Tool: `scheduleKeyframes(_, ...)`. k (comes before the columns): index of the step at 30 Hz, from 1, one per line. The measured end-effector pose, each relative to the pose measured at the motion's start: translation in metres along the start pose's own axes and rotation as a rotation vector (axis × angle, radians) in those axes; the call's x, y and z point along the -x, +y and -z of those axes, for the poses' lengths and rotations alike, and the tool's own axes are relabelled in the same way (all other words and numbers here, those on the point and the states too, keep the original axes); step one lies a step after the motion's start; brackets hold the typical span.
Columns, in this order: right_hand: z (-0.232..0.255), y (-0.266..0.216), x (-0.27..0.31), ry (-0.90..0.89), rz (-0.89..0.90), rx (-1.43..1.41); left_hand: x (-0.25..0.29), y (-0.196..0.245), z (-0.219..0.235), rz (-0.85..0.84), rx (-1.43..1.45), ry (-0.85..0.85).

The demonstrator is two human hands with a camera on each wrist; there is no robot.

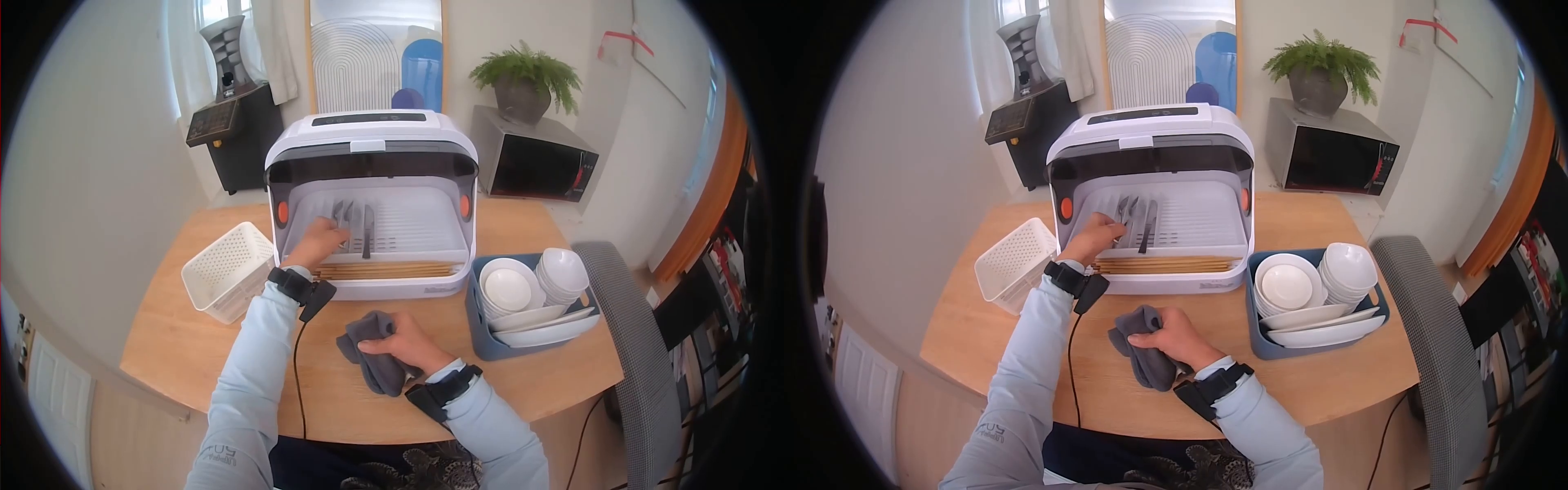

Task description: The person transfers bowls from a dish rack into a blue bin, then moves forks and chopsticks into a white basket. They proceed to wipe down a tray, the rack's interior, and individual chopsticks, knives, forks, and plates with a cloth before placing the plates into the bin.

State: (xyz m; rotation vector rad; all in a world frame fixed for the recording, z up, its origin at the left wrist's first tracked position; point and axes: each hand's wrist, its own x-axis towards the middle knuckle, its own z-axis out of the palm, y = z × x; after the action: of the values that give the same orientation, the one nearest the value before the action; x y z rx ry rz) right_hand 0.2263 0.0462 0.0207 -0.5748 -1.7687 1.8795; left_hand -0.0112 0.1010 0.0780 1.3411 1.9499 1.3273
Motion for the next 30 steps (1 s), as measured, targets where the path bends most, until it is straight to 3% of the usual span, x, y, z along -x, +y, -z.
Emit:
scheduleKeyframes(2, 0.001, 0.004, -0.002, -0.001, -0.001, 0.007, 0.007, 0.007, 0.006, 0.066, 0.016, -0.024)
scheduleKeyframes(5, 0.000, 0.004, -0.002, 0.006, -0.005, 0.023, 0.003, -0.001, 0.008, -0.010, -0.046, -0.044)
scheduleKeyframes(8, 0.000, -0.003, 0.000, -0.004, -0.025, 0.024, 0.000, 0.003, 0.006, -0.086, -0.353, -0.045)
scheduleKeyframes(14, 0.000, -0.005, 0.000, -0.013, -0.036, 0.024, -0.002, -0.002, -0.011, -0.257, -0.576, 0.038)
scheduleKeyframes(17, -0.001, -0.001, 0.001, 0.017, 0.005, 0.018, 0.008, 0.010, -0.018, -0.370, -0.578, 0.200)
scheduleKeyframes(20, -0.001, -0.001, 0.001, 0.022, -0.005, 0.017, 0.015, 0.025, -0.024, -0.333, -0.655, 0.019)
scheduleKeyframes(26, 0.000, -0.002, 0.001, 0.018, -0.009, 0.018, 0.012, 0.022, -0.039, -0.385, -0.723, 0.047)
scheduleKeyframes(29, 0.000, -0.002, 0.000, 0.026, -0.011, 0.041, 0.002, 0.021, -0.033, -0.225, -0.680, -0.093)
scheduleKeyframes(30, -0.001, -0.004, 0.001, 0.026, -0.011, 0.038, -0.002, 0.017, -0.032, -0.242, -0.645, -0.077)
